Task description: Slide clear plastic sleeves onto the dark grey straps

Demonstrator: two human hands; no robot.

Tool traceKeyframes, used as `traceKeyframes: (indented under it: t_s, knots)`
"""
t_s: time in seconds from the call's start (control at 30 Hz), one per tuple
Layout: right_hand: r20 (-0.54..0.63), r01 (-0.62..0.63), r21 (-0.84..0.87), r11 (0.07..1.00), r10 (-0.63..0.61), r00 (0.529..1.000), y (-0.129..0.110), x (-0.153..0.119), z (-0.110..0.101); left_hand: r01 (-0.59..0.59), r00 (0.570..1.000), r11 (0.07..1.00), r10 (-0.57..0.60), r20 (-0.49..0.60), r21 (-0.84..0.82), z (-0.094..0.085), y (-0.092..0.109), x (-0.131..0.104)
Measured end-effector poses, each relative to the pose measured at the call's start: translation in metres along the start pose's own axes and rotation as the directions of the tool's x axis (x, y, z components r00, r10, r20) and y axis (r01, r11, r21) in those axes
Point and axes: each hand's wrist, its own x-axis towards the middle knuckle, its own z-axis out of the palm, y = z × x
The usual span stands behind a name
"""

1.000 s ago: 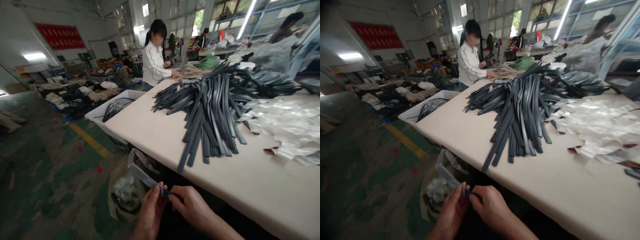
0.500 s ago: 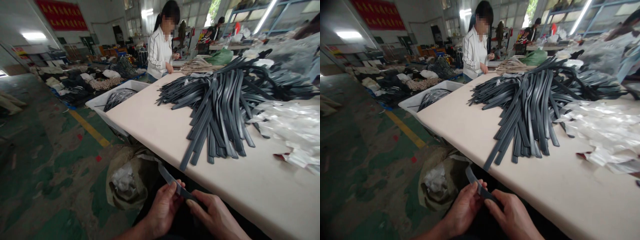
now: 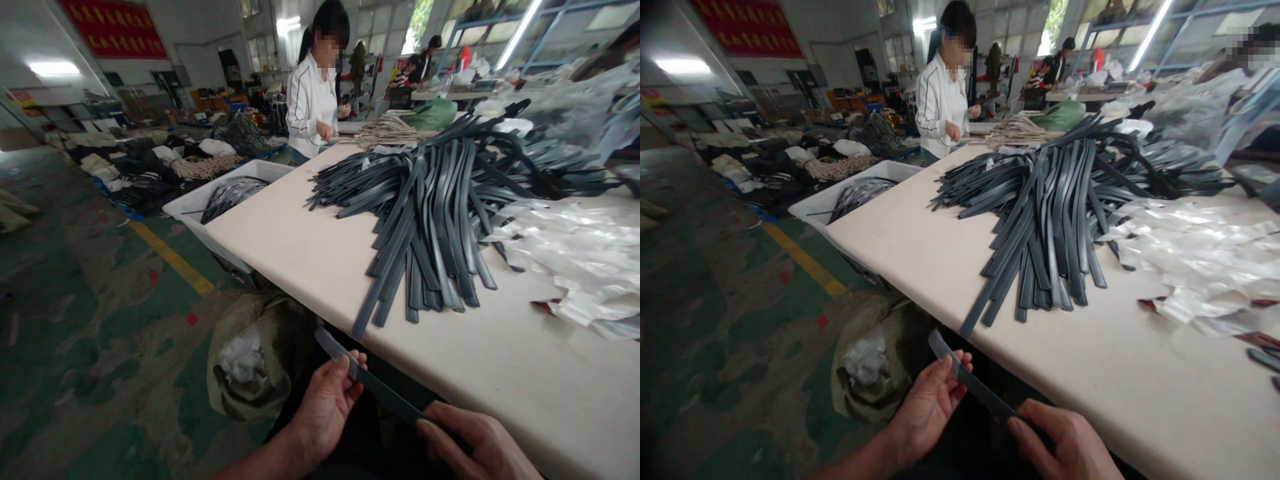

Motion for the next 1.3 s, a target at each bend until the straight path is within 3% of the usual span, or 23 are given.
traceKeyframes:
  t_s: [0.1, 0.23, 0.33, 0.43, 0.57, 0.67, 0.73, 0.9, 1.0, 1.13, 1.3]
  knots:
    - [-0.041, 0.014, -0.042, 0.999, -0.016, 0.999, 0.001, 0.001, 0.005, 0.092, 0.995, 0.995, -0.094, 0.046, 0.033, 0.001, -0.009, -0.001]
    - [-0.11, 0.098, 0.046, 0.994, -0.093, 0.99, -0.011, 0.021, 0.018, 0.163, 0.974, 0.984, -0.173, 0.144, 0.079, 0.004, -0.025, 0.0]
    - [-0.087, 0.051, 0.002, 0.999, -0.051, 0.995, -0.008, 0.016, 0.012, 0.115, 0.991, 0.99, -0.12, 0.062, 0.086, 0.003, -0.016, 0.005]
    - [-0.052, -0.018, -0.069, 0.997, 0.015, 0.999, 0.008, -0.007, -0.002, 0.067, 0.997, 0.996, -0.064, -0.047, 0.063, 0.0, -0.002, 0.01]
    - [-0.092, -0.054, -0.152, 0.987, 0.04, 0.995, 0.016, -0.018, -0.006, 0.142, 0.99, 0.986, -0.14, -0.034, 0.089, 0.003, -0.011, 0.009]
    - [-0.129, -0.008, -0.151, 0.988, -0.012, 0.992, 0.005, -0.003, 0.004, 0.246, 0.963, 0.956, -0.26, 0.072, 0.158, 0.009, -0.026, 0.005]
    - [-0.163, 0.03, -0.102, 0.994, -0.046, 0.986, -0.003, 0.004, 0.007, 0.248, 0.954, 0.952, -0.272, 0.122, 0.181, 0.012, -0.028, 0.004]
    - [-0.174, 0.224, 0.093, 0.97, -0.206, 0.963, 0.007, -0.019, -0.005, 0.194, 0.979, 0.977, -0.199, 0.045, 0.091, 0.008, -0.004, 0.007]
    - [-0.211, 0.352, 0.053, 0.934, -0.334, 0.918, 0.017, -0.03, -0.006, 0.237, 0.97, 0.97, -0.239, 0.039, 0.061, 0.002, 0.004, 0.006]
    - [-0.247, 0.591, -0.023, 0.807, -0.577, 0.778, 0.012, -0.011, 0.005, 0.27, 0.953, 0.957, -0.281, 0.115, 0.106, 0.002, -0.004, 0.002]
    - [-0.366, 0.595, -0.328, 0.734, -0.679, 0.636, 0.004, 0.024, 0.02, 0.232, 0.932, 0.963, -0.261, 0.25, 0.14, 0.006, -0.013, 0.0]
